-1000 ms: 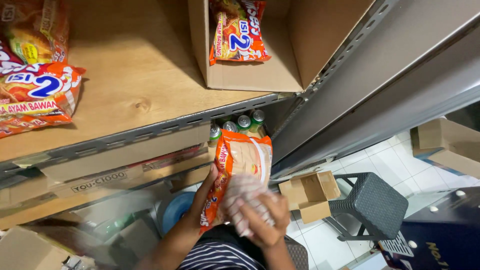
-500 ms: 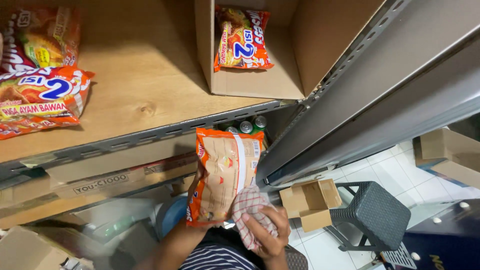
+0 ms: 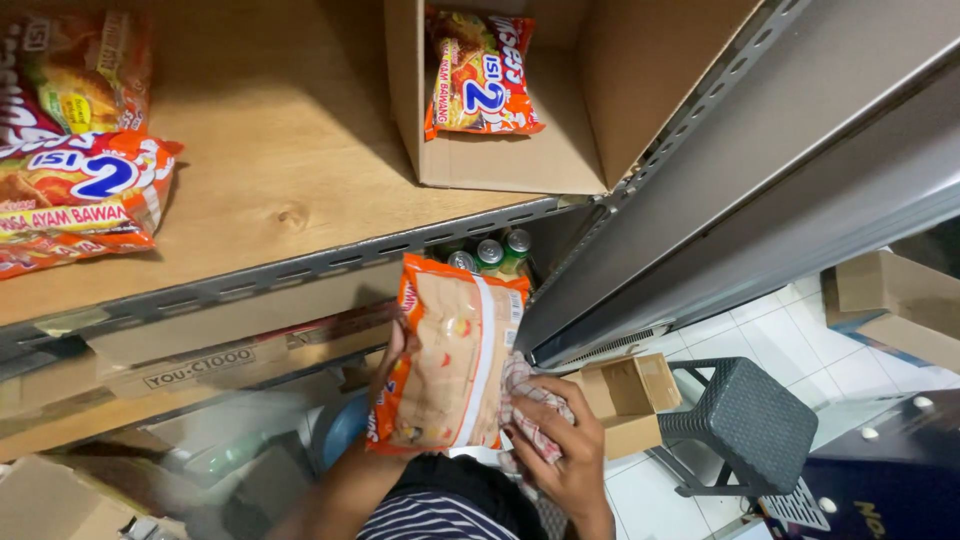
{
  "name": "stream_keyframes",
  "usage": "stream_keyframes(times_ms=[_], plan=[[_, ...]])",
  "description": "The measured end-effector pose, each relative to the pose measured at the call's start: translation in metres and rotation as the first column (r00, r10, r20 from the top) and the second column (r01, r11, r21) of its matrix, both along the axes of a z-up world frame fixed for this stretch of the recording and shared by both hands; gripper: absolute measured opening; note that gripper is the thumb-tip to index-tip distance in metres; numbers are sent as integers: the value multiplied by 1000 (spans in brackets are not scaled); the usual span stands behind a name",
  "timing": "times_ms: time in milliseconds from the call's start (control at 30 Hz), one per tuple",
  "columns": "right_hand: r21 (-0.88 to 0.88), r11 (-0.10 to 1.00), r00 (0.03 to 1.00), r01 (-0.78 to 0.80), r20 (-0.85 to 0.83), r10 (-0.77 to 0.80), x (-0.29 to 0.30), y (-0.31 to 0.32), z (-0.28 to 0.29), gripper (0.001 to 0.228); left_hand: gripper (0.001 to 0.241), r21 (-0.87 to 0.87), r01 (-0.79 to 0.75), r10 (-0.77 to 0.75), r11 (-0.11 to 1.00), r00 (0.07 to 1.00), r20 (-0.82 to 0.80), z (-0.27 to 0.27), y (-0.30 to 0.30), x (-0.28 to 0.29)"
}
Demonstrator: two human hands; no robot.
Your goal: The recorder is using a cloth to wipe down packages of instant noodles and then organizing them on a grocery store shelf.
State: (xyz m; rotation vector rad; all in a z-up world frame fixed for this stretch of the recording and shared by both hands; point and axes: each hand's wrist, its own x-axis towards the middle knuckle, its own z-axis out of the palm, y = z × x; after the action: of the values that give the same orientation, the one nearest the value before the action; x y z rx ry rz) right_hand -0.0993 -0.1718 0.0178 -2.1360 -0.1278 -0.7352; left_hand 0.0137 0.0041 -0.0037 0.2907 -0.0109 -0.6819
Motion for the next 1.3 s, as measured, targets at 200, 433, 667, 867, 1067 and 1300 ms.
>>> stream_keyframes(times_ms=[200, 433, 667, 867, 1067, 1300], plan=[[125, 975, 983, 185, -20, -184, -14, 13, 10, 42, 74, -63, -19, 18, 998, 1000, -13, -21, -4, -4], [-132, 972, 964, 195, 208, -165, 9, 63, -17, 74, 71, 149, -240, 226, 959, 968, 109, 8, -10, -11], [886, 463, 963, -30, 150, -225, -4, -1, -86, 56, 90, 401, -475, 235, 783, 823, 517, 5, 10, 8], [996, 58, 988, 61, -69, 136, -2, -53, -79, 54, 106, 280, 77, -205, 957, 862, 464, -1, 62, 46], [969, 204, 980, 140, -165, 113, 14, -46, -47, 48, 86, 373, 220, -351, 901, 876, 332, -1, 28, 22], [816, 567, 993, 108, -63, -98, 33, -62, -45, 50, 87, 398, 87, -270, 913, 861, 430, 29, 23, 17]])
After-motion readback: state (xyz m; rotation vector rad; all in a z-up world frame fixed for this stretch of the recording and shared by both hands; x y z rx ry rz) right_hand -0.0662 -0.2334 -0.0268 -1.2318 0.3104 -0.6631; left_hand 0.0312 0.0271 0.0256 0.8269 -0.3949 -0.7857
